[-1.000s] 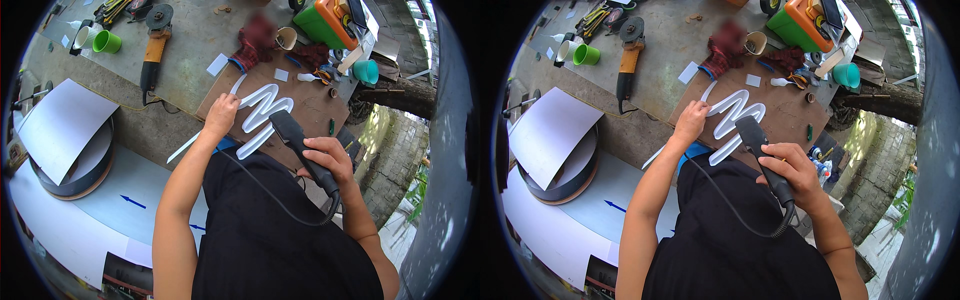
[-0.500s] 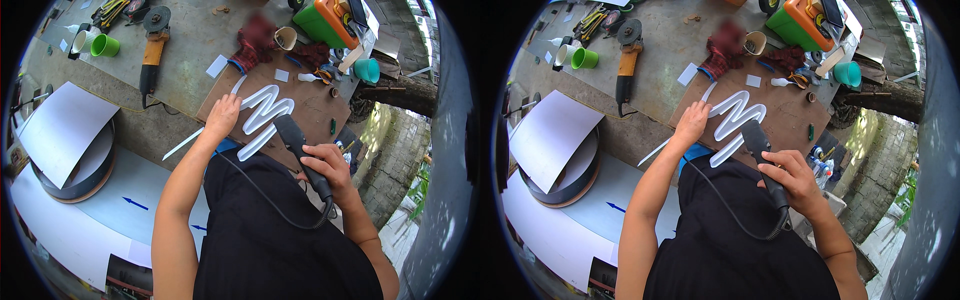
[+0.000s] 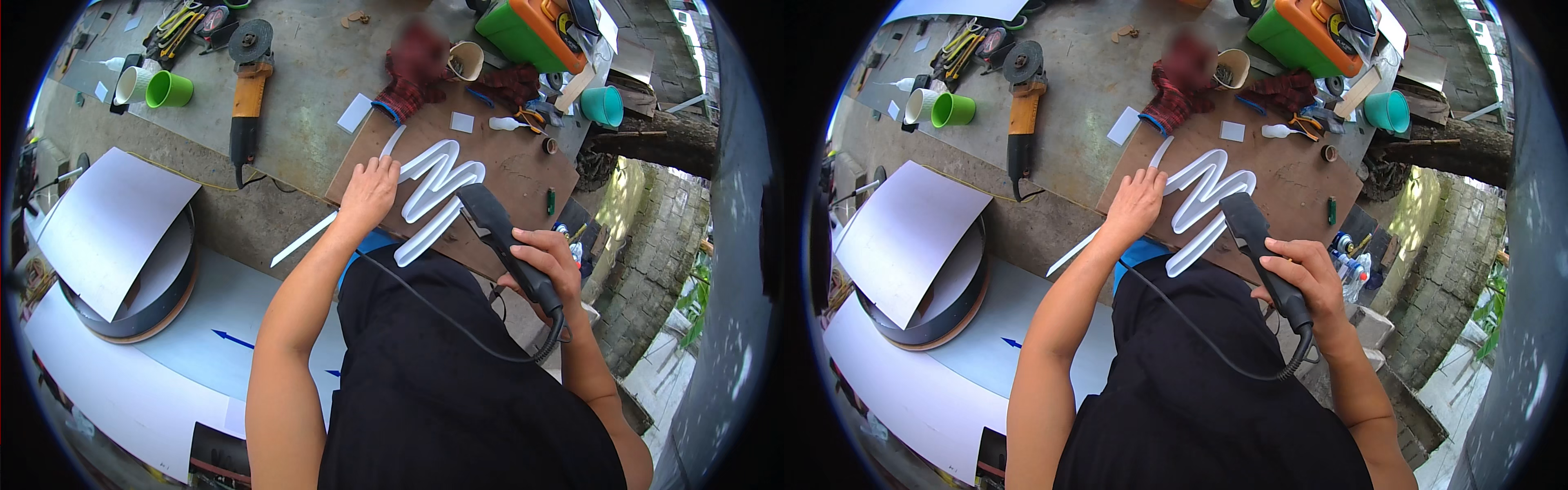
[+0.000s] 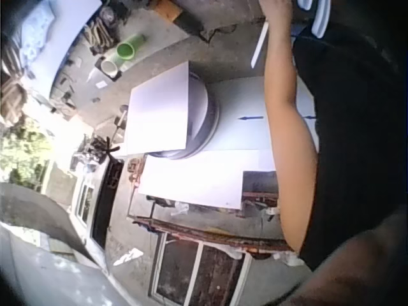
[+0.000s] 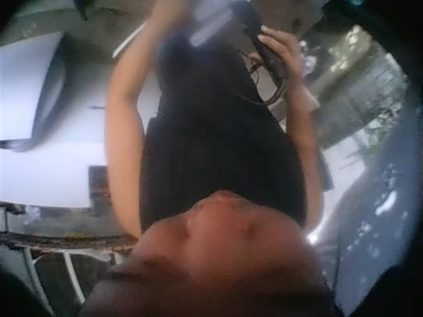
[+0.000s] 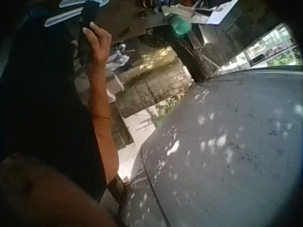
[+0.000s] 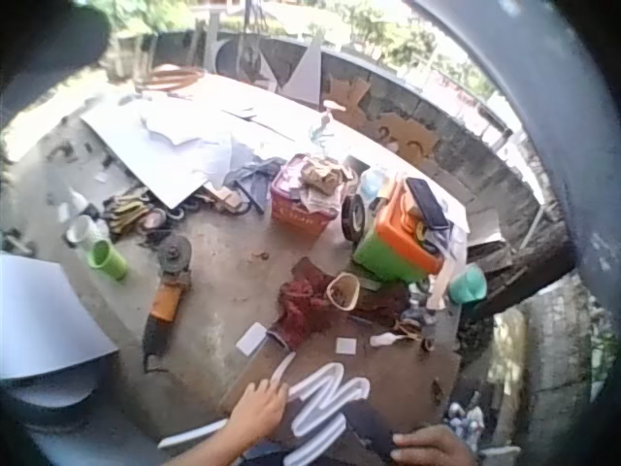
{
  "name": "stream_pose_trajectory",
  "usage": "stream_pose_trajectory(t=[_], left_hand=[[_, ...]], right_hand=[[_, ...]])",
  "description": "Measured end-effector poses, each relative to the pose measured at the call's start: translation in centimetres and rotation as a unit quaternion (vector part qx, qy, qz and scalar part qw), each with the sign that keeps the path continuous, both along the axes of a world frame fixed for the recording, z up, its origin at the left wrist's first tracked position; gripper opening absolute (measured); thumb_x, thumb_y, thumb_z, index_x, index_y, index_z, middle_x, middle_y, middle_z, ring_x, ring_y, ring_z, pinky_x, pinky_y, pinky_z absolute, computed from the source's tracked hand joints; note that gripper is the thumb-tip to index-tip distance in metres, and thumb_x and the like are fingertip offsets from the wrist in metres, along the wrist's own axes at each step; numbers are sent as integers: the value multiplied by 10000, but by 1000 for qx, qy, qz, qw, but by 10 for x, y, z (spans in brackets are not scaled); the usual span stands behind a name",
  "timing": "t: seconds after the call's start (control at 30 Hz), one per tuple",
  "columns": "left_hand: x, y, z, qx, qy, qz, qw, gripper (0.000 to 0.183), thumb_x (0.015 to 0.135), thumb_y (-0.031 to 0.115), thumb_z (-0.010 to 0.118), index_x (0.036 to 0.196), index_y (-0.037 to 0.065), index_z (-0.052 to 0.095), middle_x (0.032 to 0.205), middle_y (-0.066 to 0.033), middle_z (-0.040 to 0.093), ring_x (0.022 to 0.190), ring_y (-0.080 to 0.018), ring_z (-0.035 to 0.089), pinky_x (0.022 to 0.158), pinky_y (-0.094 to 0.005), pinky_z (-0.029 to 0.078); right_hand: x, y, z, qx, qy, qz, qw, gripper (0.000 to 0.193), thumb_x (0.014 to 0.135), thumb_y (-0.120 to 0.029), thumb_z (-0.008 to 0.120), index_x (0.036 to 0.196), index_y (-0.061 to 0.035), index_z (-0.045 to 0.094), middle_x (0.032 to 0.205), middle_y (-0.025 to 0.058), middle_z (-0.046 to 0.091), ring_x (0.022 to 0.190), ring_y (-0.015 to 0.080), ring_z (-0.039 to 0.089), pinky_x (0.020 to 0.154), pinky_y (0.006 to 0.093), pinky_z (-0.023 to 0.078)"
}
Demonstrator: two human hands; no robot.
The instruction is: Apply adhesive and assemble acrylic sign letters.
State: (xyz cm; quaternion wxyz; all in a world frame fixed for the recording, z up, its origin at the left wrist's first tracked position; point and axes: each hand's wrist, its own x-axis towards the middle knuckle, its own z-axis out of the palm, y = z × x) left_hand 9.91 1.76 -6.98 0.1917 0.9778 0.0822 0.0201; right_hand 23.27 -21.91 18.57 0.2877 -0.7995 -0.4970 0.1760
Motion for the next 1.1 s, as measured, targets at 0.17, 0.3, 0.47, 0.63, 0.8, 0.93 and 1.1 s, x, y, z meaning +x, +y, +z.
stream_pose_trajectory(t=[0.17,0.3,0.47,0.63,0.8,0.93,1.1], left_hand=[[-2,3,1,0,11,-6,1000,185,925,138,572,1094,70,601,1040,-73,594,963,-250,604,771,-398,467],[-2,4,2,-7,21,-18,1000,222,939,141,576,1148,71,607,1072,-78,600,980,-263,614,765,-415,473],[-1,5,4,-26,40,-17,999,251,949,136,576,1191,80,606,1090,-90,604,978,-285,623,766,-438,479],[2,8,6,-48,64,-19,997,267,954,133,568,1215,83,597,1096,-114,602,964,-306,623,776,-463,483],[3,7,6,-50,66,-17,996,267,952,125,572,1216,99,596,1100,-117,597,976,-311,620,794,-473,488],[2,9,8,-95,94,-4,991,360,931,94,601,1290,108,592,1137,-122,598,1045,-326,617,838,-476,489],[-23,26,42,-229,42,76,970,488,884,25,628,1362,115,600,1246,-118,620,1157,-338,603,938,-463,471]], right_hand=[[-3,-9,-1,-21,8,-24,999,565,698,-166,941,1215,-95,723,1291,125,701,1068,325,660,910,416,546],[-9,-12,1,-87,12,-18,996,529,723,-152,927,1207,-81,724,1289,122,687,1083,331,645,917,426,534],[-23,-26,-28,-128,38,-20,991,469,767,-108,880,1202,-60,710,1233,130,671,1062,353,626,917,438,531],[-31,-32,-52,-177,20,-5,984,553,674,38,804,1203,-65,683,1249,132,650,1124,361,610,974,452,515],[-31,-24,-38,-175,1,-23,984,553,671,54,787,1202,-63,682,1250,135,644,1109,360,612,944,449,513],[-26,-1,-1,-145,-20,-25,989,552,675,55,785,1204,-63,684,1244,141,638,1073,357,621,923,442,509],[-12,48,26,-70,-87,75,991,441,774,-25,715,1210,-84,679,1230,130,619,1033,310,622,894,431,505]])
